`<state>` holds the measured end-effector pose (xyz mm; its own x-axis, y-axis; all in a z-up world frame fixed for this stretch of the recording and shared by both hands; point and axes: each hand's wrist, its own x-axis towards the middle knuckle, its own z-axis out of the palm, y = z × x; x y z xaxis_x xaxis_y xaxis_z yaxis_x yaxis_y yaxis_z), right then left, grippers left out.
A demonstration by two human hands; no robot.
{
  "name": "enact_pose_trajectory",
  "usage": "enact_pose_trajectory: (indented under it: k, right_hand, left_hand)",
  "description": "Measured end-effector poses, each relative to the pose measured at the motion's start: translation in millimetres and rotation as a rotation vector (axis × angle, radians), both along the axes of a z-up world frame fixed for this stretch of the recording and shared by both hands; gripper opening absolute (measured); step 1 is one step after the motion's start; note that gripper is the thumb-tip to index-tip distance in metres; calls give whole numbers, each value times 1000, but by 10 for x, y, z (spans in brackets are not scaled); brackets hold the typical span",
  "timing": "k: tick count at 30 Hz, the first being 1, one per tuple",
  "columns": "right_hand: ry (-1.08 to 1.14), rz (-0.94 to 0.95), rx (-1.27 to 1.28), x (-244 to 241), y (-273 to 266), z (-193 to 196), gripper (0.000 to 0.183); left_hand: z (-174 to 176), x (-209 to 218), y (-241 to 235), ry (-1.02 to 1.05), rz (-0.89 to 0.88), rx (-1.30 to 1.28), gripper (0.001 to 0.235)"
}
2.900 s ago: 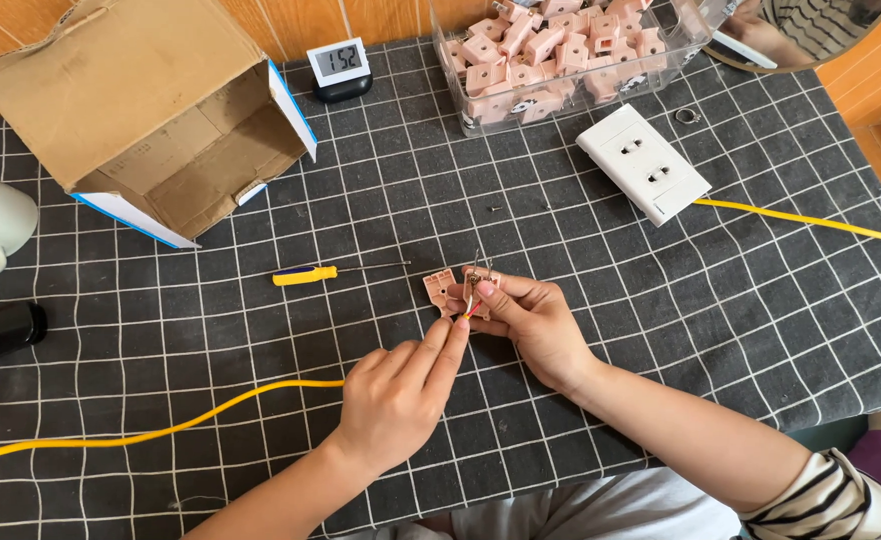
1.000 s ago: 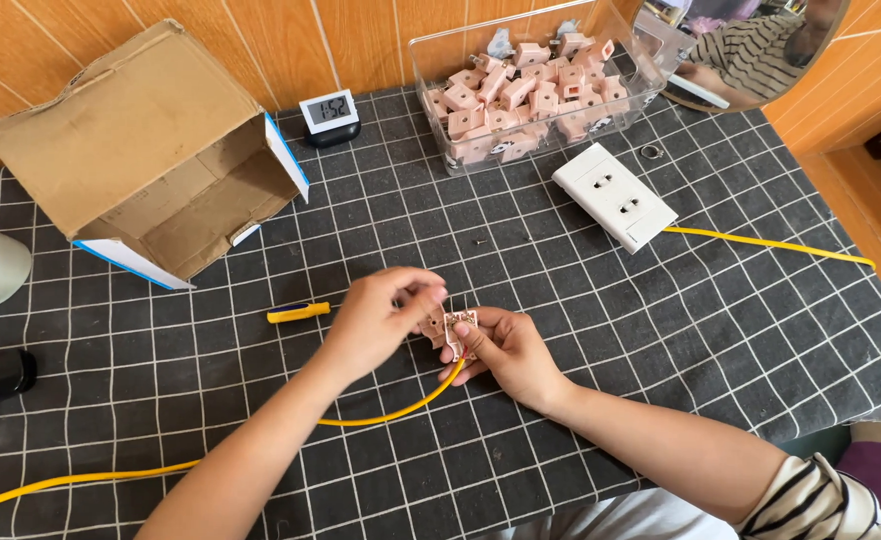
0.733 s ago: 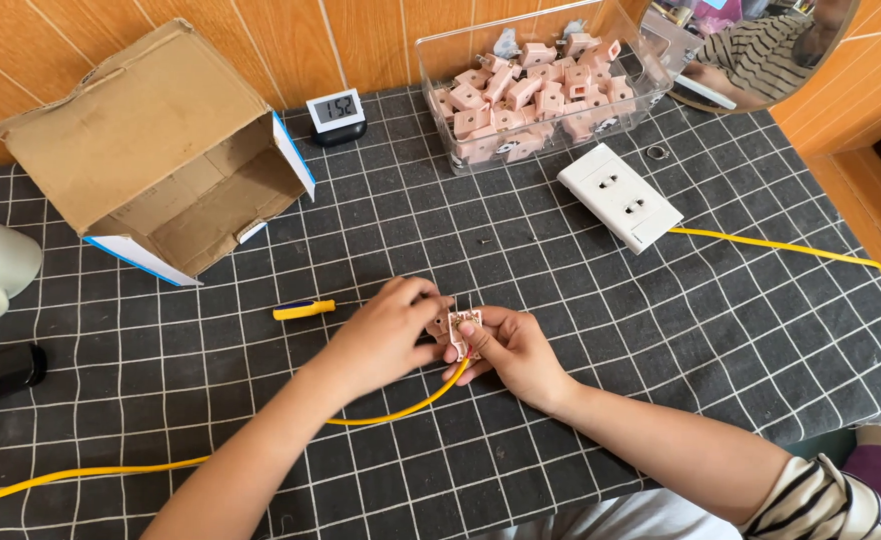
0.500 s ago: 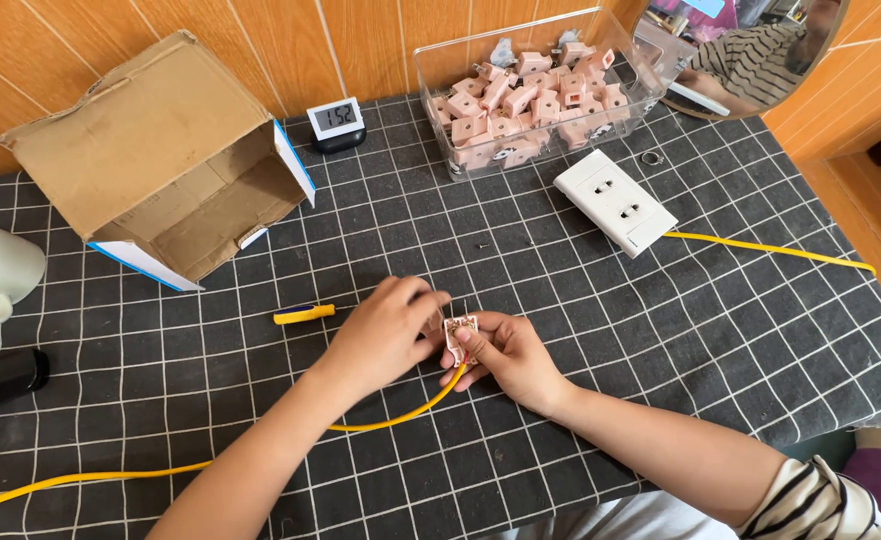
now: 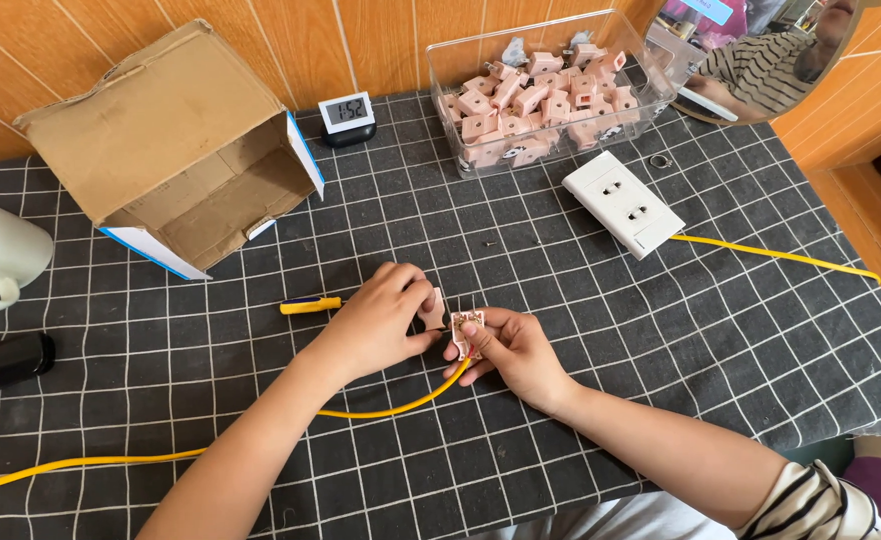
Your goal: The person assembles a two-prong electrical plug by inserting wires into a pink plastic housing and securing them with a screwdriver. They then attach the plug to a yellow cable and tighten the screws to complete the assembly.
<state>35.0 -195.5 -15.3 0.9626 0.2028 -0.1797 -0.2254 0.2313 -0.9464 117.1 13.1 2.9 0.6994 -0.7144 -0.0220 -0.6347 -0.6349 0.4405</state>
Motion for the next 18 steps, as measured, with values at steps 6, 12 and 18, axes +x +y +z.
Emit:
enact_pose_trajectory:
  k: [6,12,18]
  right_hand:
    - [11,-32,3,11,14,38,34]
    - [39,-53,-21,33,5,-58,33]
    - [16,-74,-47,40,30,37,30]
  left_hand:
    - [259,92,152,-235,114,-331,30]
    - [784,-245,12,215,-57,-528,31]
    - [431,-376,-147,56,-50,-357,32]
